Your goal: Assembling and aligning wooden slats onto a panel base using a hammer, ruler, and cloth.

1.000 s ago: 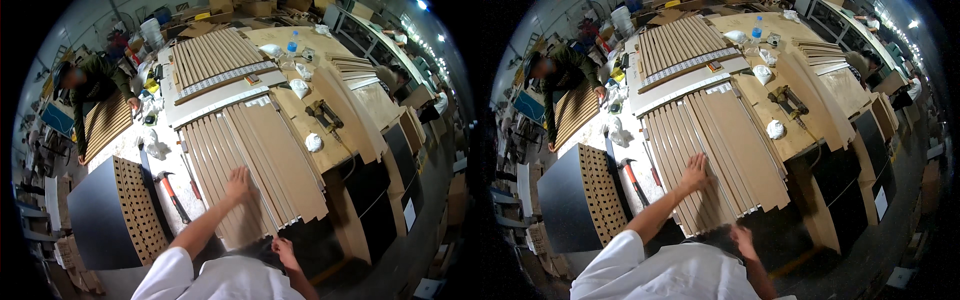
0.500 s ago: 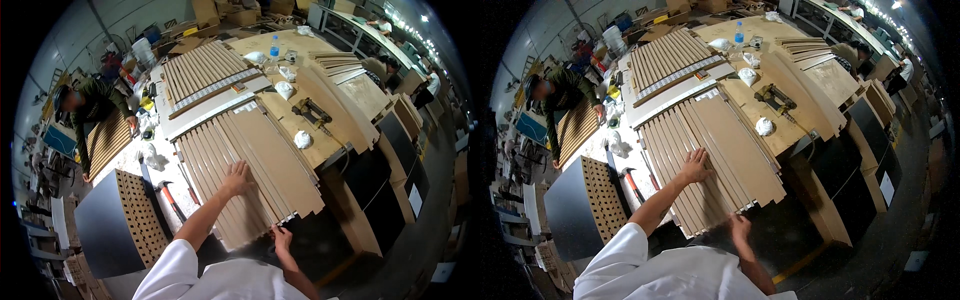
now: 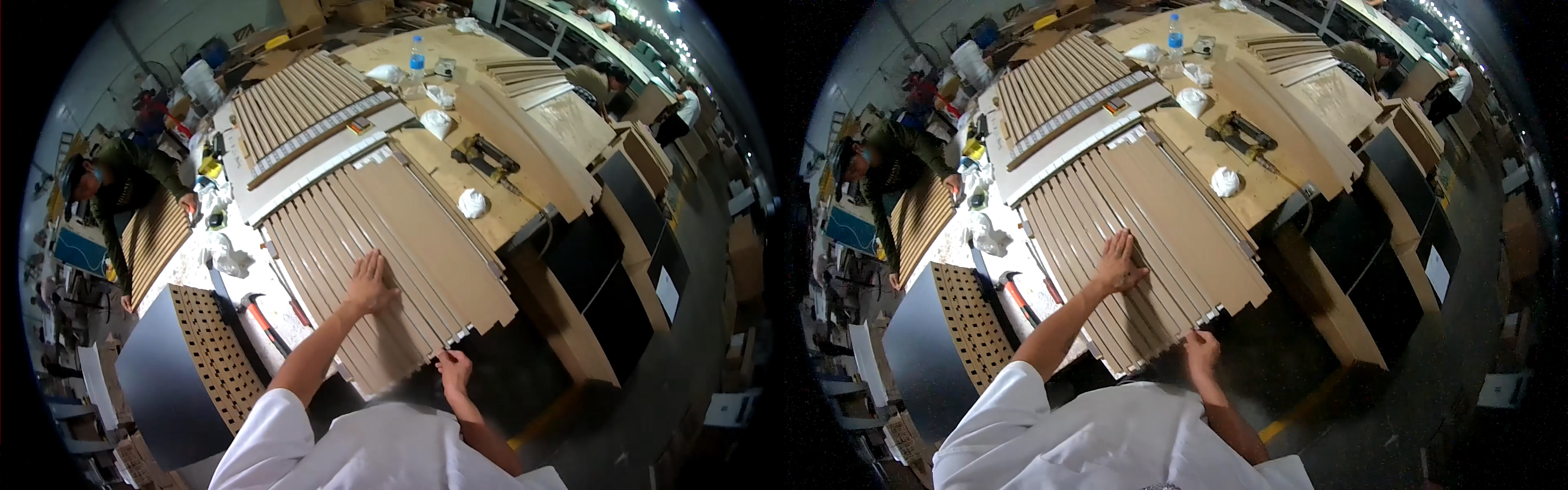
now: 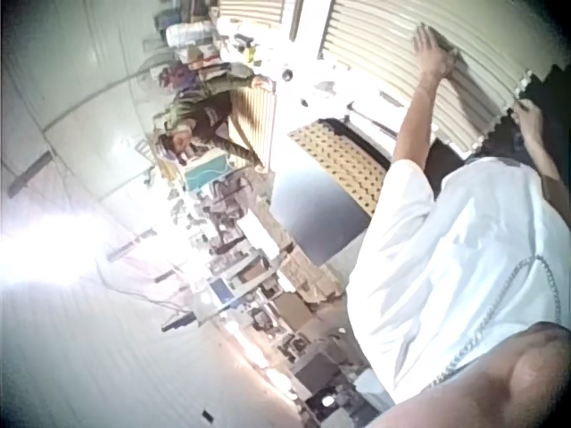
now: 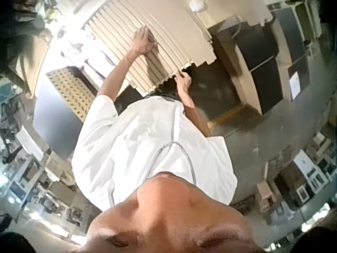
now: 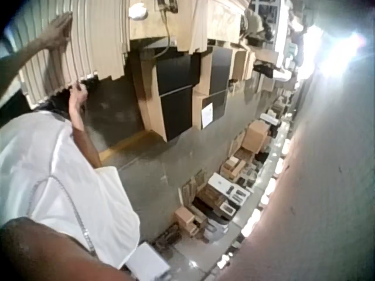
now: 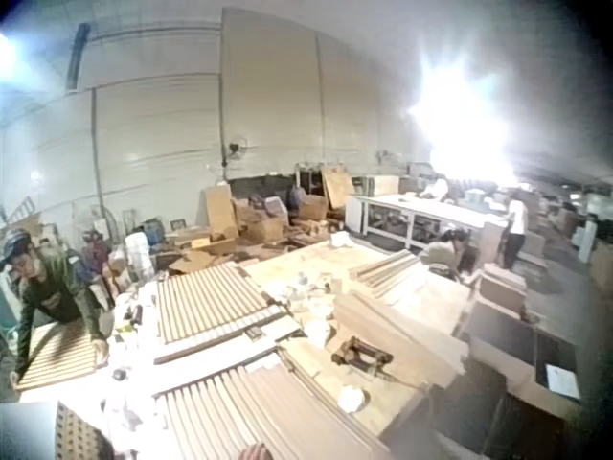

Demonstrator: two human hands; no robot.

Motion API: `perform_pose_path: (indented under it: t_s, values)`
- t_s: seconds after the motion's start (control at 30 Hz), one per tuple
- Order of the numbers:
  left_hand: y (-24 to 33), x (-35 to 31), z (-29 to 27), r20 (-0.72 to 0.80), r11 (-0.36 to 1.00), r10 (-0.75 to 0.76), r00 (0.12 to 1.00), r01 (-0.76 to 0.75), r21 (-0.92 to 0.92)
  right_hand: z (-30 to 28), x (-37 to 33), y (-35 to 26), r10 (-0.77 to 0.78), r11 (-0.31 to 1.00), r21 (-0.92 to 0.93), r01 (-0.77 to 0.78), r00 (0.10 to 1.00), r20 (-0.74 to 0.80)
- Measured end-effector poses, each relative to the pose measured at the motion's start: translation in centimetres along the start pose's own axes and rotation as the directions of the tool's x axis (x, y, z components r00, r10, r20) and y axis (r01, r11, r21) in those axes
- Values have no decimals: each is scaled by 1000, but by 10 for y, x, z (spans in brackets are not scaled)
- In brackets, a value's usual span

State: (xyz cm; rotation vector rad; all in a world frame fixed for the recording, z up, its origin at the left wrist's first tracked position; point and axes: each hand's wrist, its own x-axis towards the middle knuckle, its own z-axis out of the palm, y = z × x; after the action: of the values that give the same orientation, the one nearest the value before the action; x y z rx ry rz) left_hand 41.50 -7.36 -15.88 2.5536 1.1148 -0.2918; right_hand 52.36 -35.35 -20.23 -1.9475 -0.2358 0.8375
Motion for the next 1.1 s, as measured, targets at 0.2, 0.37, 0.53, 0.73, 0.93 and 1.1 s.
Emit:
perform_pose_path:
  t_s: [0.2,0.37,0.53,0.73,0.93,1.1]
  values:
    - [-23,3,10,-90,997,77,993,-77,5,-5,-9,-39,-570,655,-504,562,806,158]
    - [-27,4,2,-86,994,111,990,-113,-11,-6,3,-30,-568,473,-603,643,745,349]
    - [-14,-4,-3,-17,998,68,998,-68,-10,-14,1,-37,-533,316,-664,677,706,467]
    - [-6,-4,-13,72,996,-84,994,85,-4,-12,-2,-33,-486,476,-679,559,811,326]
    - [-15,13,-26,119,986,-153,981,143,89,-15,10,-10,187,979,37,-200,957,223]
    - [-20,25,-29,141,979,-139,980,114,170,-16,20,-4,394,869,191,-456,872,290]
